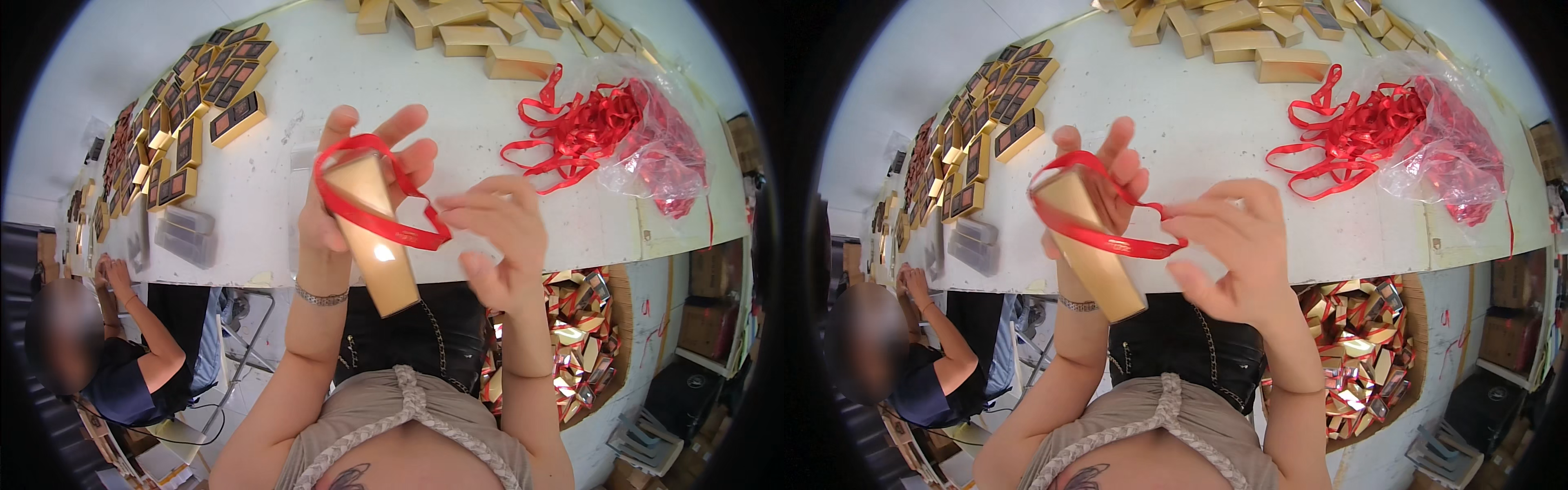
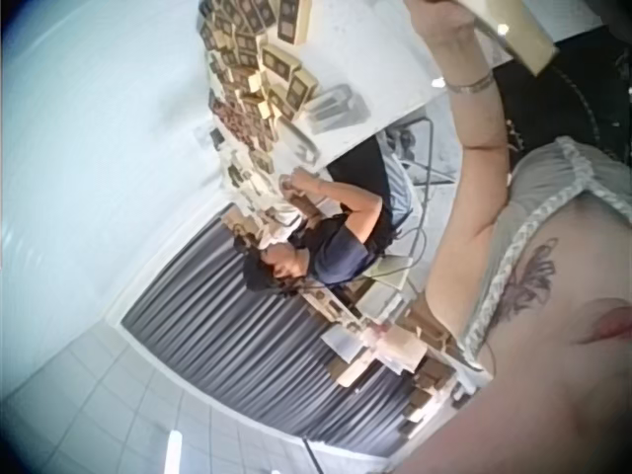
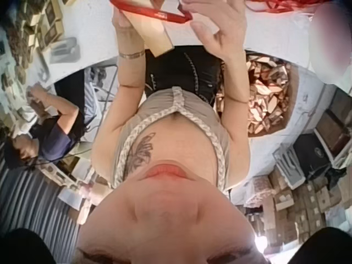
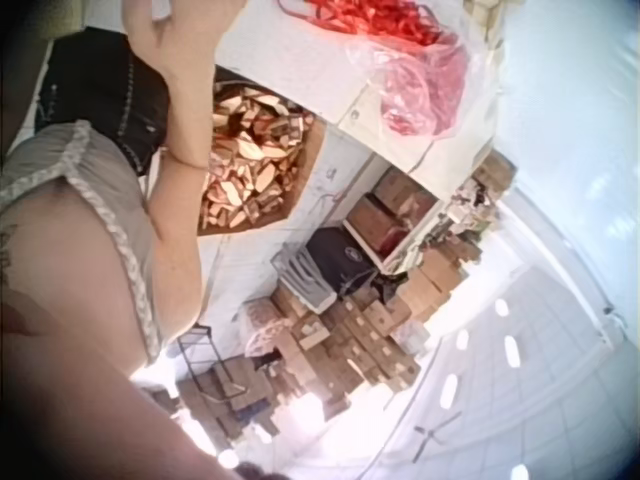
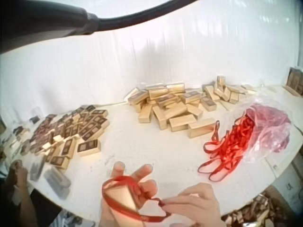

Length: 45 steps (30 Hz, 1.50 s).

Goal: The person ties red ribbons around small rectangular boxes at a workbench. They pick up each box, wrap a red ribbon around it, and tie a knot, repeating this process for multiple items.

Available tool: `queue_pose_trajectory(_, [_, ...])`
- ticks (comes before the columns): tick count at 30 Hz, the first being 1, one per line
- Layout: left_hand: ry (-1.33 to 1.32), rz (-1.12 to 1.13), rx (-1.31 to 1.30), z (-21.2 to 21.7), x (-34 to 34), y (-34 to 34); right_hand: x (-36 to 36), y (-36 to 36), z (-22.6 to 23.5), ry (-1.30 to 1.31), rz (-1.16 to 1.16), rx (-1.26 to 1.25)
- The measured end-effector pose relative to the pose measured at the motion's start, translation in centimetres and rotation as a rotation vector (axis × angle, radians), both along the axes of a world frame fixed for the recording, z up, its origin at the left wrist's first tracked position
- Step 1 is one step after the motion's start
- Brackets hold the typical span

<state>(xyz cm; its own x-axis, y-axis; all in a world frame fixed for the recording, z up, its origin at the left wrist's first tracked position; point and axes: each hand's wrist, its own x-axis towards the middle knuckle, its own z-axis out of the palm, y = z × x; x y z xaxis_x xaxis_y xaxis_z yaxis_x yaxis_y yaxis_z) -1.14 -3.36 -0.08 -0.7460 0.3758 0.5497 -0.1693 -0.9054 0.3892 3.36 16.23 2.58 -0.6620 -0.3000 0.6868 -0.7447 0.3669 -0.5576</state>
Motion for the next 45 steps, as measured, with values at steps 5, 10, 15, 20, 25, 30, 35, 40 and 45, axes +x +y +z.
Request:
queue_pose_trajectory(5, [-0.074, -0.006, -0.167, -1.0, 1.1, 0.4, -1.8, -0.3, 2.0, 0.005, -0.111, -0.012])
queue_pose_trajectory(10, [-0.052, -0.053, -0.276, -1.5, 1.5, 0.2, -4.0, -0.2, 0.7, -0.444, 0.311, -0.093])
queue_pose_trajectory(15, [-0.169, 0.036, -0.358, -0.4, 2.5, 1.1, -3.4, -1.1, 0.4, -0.406, 0.091, -0.150])
queue_pose_trajectory(20, [-0.043, 0.156, -0.442, -1.0, 1.6, 0.7, -2.8, -1.5, 0.6, 0.049, -0.194, 0.165])
queue_pose_trajectory(25, [-0.048, 0.246, -0.469, -0.9, 1.0, 0.5, -2.1, -1.6, -0.1, 0.072, -0.216, 0.062])
queue_pose_trajectory(30, [-0.054, 0.449, -0.664, 0.3, 1.0, 0.2, -0.2, -1.9, -1.4, -0.418, 0.039, -0.292])
queue_pose_trajectory(35, [-0.179, 0.583, -0.868, 1.1, 1.8, 0.6, -0.4, -2.2, -0.6, -0.062, -0.113, -0.077])
queue_pose_trajectory(40, [-0.304, 0.463, -0.625, 1.4, 2.0, -0.2, -0.7, -0.9, -1.2, -0.377, 0.190, -0.017])
queue_pose_trajectory(45, [-0.470, 0.381, -0.321, 1.8, 1.6, -0.9, -0.5, -1.2, -3.8, -0.601, 0.474, -0.302])
